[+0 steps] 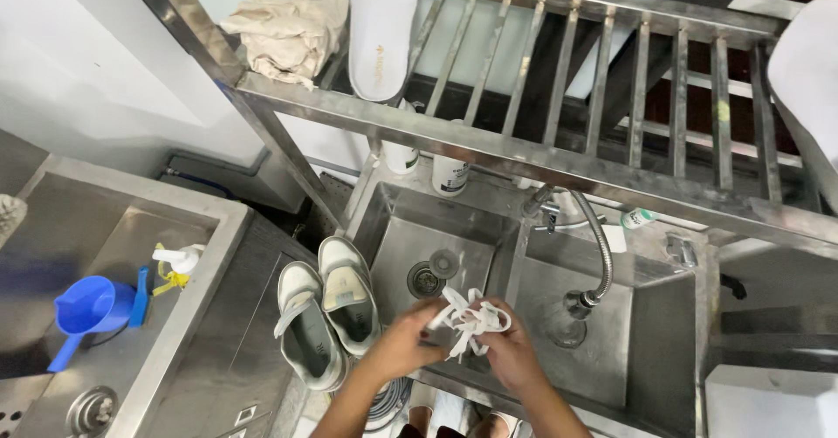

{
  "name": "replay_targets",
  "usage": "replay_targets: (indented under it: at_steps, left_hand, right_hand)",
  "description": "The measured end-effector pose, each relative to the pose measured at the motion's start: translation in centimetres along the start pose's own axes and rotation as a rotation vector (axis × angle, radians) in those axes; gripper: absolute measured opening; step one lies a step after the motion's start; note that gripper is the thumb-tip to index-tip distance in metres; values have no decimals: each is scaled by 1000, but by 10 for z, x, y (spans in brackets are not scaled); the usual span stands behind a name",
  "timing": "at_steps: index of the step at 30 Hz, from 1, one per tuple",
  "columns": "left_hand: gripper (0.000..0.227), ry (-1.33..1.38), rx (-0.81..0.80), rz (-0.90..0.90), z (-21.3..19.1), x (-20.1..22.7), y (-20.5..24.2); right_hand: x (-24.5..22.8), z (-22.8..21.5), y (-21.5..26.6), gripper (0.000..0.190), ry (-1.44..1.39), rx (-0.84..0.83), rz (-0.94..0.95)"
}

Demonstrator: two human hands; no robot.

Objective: The person removes the laces and insoles from a pair of white sneakers. They then wash their hands with soap and water. Finally, they rinse the insoles and the sneakers under running water in a sink.

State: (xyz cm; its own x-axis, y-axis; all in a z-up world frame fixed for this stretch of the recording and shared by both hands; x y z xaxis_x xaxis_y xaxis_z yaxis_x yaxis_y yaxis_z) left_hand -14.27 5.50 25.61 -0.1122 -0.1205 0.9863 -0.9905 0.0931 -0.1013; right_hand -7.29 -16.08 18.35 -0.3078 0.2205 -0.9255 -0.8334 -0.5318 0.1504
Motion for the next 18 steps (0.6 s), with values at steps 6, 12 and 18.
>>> replay_targets:
  at_steps: [6,12,18]
  left_hand:
    - [33,608,278,-285,47,-55,-34]
    - [49,825,237,-245,50,-45,-42]
    - [37,123,-161,-226,91,-49,-37]
  right_hand:
    - [-42,-10,-22,35,108,137,-120]
    - [-20,-9,-9,44,-202,284,52]
    - [-48,-33,-10,41,-305,202,-74]
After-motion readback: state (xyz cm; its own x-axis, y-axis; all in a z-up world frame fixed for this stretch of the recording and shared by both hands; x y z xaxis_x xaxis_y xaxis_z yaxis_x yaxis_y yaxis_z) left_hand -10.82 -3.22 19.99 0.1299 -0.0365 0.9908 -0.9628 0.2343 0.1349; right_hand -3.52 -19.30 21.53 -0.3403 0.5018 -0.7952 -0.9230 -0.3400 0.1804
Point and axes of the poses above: each hand's wrist, its own y-axis away from the middle knuckle, its own z-axis out of the palm, x = y × z, the point moved 2 cm from there along -y, towards the middle knuckle, and after that the axes turned 11 degrees about y, right-handed, at the moved point
